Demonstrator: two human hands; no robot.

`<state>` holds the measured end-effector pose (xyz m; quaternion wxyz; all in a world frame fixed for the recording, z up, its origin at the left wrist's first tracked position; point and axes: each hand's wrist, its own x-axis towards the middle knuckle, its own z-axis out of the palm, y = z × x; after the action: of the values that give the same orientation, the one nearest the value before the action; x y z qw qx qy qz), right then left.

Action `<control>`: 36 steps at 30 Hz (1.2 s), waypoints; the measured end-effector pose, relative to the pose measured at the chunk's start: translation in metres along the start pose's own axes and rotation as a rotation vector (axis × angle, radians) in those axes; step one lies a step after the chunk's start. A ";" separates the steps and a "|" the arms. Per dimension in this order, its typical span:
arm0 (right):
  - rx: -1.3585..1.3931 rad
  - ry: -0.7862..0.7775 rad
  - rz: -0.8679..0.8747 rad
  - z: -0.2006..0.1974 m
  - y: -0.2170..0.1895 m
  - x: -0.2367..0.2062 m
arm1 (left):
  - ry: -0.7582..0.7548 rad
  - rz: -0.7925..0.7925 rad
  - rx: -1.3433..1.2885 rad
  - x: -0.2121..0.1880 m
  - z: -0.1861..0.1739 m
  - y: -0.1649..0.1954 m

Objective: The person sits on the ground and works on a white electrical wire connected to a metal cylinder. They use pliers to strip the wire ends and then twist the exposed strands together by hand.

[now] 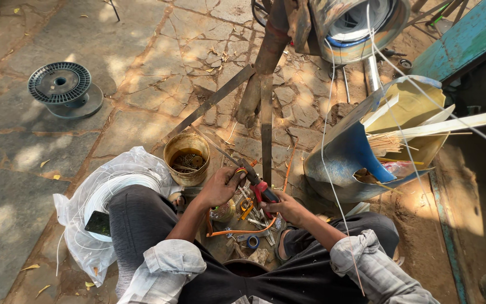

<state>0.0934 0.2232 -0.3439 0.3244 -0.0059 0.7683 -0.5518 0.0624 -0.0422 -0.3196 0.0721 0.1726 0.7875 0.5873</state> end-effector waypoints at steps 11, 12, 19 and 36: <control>0.229 -0.213 -0.111 0.003 -0.010 -0.008 | -0.058 -0.028 0.069 -0.006 -0.005 0.019; 0.214 -0.226 -0.113 0.002 -0.011 -0.008 | -0.069 -0.061 0.085 -0.006 -0.006 0.019; 0.121 -0.166 -0.069 0.001 -0.007 -0.004 | -0.026 0.000 0.126 -0.008 -0.005 0.017; -0.446 0.222 -0.050 0.006 -0.038 -0.003 | 0.017 0.021 0.251 -0.015 -0.019 0.025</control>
<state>0.0852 0.2048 -0.3108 0.2150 -0.0358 0.9017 -0.3735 0.0750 -0.0580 -0.2920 0.0369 0.1836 0.8535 0.4863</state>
